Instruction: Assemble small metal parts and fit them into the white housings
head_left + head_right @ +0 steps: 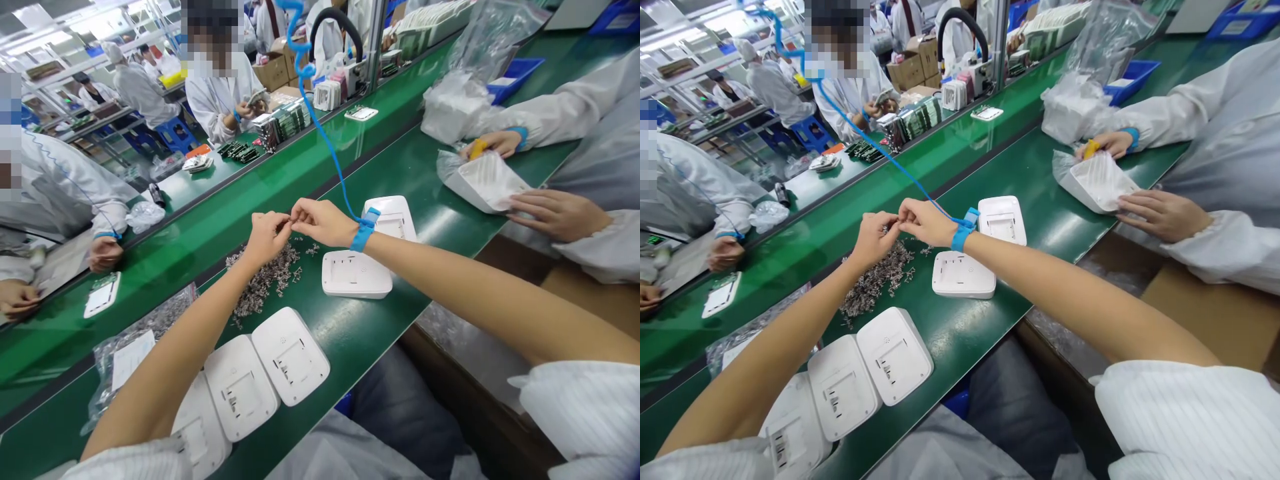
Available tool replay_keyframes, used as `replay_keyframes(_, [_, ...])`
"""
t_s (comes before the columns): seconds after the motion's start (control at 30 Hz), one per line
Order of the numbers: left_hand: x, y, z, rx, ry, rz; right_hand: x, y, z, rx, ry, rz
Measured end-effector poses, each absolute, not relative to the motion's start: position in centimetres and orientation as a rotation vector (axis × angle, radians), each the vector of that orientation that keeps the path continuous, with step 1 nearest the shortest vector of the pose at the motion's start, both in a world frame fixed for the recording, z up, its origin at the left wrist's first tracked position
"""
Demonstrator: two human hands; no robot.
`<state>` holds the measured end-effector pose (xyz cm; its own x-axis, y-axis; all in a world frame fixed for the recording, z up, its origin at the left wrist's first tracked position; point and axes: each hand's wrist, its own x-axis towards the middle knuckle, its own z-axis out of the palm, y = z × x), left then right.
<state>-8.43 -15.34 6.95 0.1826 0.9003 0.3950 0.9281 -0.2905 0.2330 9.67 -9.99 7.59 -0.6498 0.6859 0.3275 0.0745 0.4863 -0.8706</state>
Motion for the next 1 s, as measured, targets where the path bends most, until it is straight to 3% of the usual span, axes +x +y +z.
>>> replay_keyframes(0.07, [-8.5,-15.5,7.4,-2.390,-1.825,-0.770,10.0,-9.6,7.4,-0.629,-2.054,1.134])
replay_keyframes(0.3, [-8.3,-16.2,8.4,-2.467,-1.787,-0.859,10.4,-8.3,6.8,-0.553,-1.707,1.760])
replay_keyframes(0.47, [-7.9,-16.8,9.2,-2.527,-1.727,-0.844,11.1,-7.8,6.9,-0.523,-1.650,1.907])
replay_keyframes(0.57, [-7.8,-17.1,10.0,-2.577,-1.682,-0.722,11.4,-7.8,7.7,-0.474,-1.800,1.784])
replay_keyframes(0.73, [-7.4,-17.3,10.9,-2.602,-1.527,-0.361,11.6,-8.3,10.3,-0.572,-2.255,1.244])
replay_keyframes(0.8, [-7.1,-17.3,11.0,-2.562,-1.480,-0.276,11.6,-8.3,11.1,-0.624,-2.387,1.164])
replay_keyframes(0.9, [-6.7,-17.4,11.2,-2.540,-1.476,-0.240,11.4,-8.2,11.5,-0.663,-2.515,1.111])
replay_keyframes(1.0, [-6.7,-17.3,11.2,-2.580,-1.551,-0.356,11.5,-8.2,11.2,-0.619,-2.594,0.830])
